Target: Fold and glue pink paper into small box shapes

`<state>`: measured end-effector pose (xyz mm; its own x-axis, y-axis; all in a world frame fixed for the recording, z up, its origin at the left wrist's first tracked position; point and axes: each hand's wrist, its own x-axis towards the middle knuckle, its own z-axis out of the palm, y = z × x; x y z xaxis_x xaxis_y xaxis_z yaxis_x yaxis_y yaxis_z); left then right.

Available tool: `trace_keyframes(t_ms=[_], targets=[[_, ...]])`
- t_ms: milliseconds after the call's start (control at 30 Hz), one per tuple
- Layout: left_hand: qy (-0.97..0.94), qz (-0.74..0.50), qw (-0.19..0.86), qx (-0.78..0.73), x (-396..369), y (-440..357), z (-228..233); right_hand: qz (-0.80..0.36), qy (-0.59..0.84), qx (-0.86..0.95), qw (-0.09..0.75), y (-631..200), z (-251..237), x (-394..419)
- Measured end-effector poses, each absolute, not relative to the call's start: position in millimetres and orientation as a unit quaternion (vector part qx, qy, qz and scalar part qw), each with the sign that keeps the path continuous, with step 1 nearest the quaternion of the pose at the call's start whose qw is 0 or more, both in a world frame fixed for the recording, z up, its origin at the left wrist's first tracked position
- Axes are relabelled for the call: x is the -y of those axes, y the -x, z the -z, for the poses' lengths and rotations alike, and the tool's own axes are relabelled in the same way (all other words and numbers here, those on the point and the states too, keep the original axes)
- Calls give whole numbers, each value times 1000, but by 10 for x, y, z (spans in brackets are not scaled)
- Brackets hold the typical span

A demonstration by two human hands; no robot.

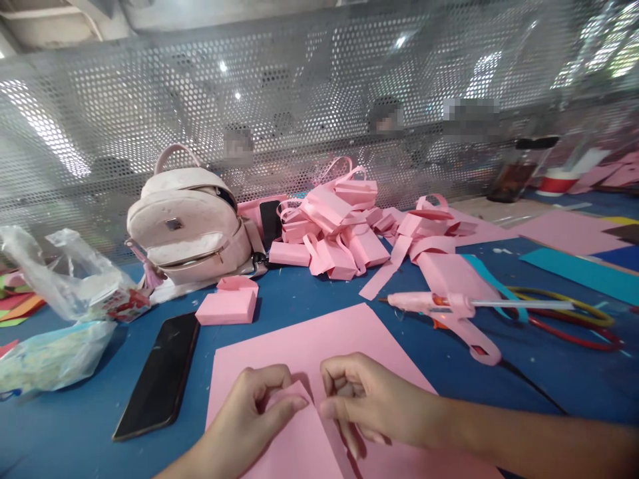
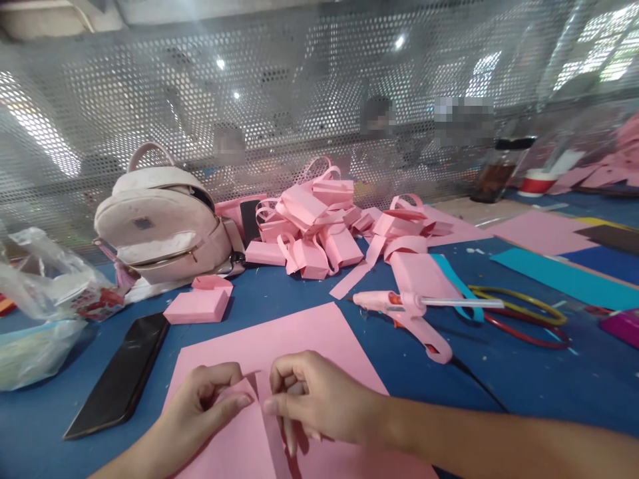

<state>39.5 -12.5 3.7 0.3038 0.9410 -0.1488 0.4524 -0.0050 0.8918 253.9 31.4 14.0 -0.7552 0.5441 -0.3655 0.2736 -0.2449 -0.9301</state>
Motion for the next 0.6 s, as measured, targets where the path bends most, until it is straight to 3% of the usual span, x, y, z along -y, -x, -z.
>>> trace_keyframes(t_ms=[600], targets=[[-646, -288, 473, -526, 101, -344, -15, -726, 312, 610, 61, -2571, -136, -356]])
